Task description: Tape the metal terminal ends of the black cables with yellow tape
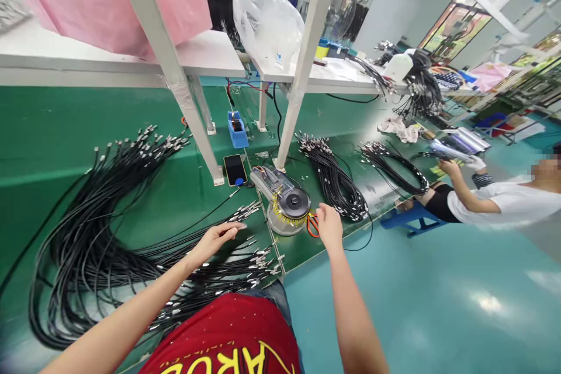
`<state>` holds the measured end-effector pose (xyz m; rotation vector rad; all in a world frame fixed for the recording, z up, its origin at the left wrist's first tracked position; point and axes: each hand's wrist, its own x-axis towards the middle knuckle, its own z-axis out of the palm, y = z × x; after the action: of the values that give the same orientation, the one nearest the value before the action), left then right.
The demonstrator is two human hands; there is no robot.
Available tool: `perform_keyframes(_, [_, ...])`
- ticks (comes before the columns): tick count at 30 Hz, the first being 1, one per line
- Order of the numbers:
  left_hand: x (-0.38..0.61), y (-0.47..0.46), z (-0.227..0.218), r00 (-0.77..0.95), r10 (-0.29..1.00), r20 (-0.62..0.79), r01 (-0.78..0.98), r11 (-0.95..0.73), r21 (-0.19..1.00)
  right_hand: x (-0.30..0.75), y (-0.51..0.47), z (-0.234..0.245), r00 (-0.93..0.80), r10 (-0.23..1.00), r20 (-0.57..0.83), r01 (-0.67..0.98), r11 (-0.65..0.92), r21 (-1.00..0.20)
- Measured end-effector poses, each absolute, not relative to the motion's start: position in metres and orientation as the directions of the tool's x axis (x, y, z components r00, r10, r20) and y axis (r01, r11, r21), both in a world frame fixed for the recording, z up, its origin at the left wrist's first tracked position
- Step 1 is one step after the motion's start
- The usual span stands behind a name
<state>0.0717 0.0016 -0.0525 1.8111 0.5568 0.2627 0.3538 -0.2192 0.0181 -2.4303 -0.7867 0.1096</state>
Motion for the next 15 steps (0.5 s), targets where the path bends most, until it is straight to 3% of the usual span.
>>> perform_keyframes(5, [0.065,0.0,-0.041,0.825,0.544,-0.151,0.214,-0.054,0.975,0.372,-0.196,0.018,0.783,0.619,-0.058,0.522,-0.705,-0.48])
perform_keyframes(10, [0.05,-0.001,-0.031,0.797,0.573,-0.192,0.204,0.043,0.978,0.36,-0.198,0.046,0.832,0.554,0.02,0.515,-0.759,-0.399])
perform_keyframes(12, [0.045,-0.004,-0.023,0.782,0.587,-0.211,0.224,0.052,0.973,0.337,-0.193,0.055,0.807,0.587,0.064,0.538,-0.687,-0.488])
perform_keyframes(15, [0.04,-0.011,-0.014,0.771,0.599,-0.219,0.234,0.054,0.971,0.281,-0.175,0.055,0.648,0.761,0.037,0.49,-0.379,-0.785])
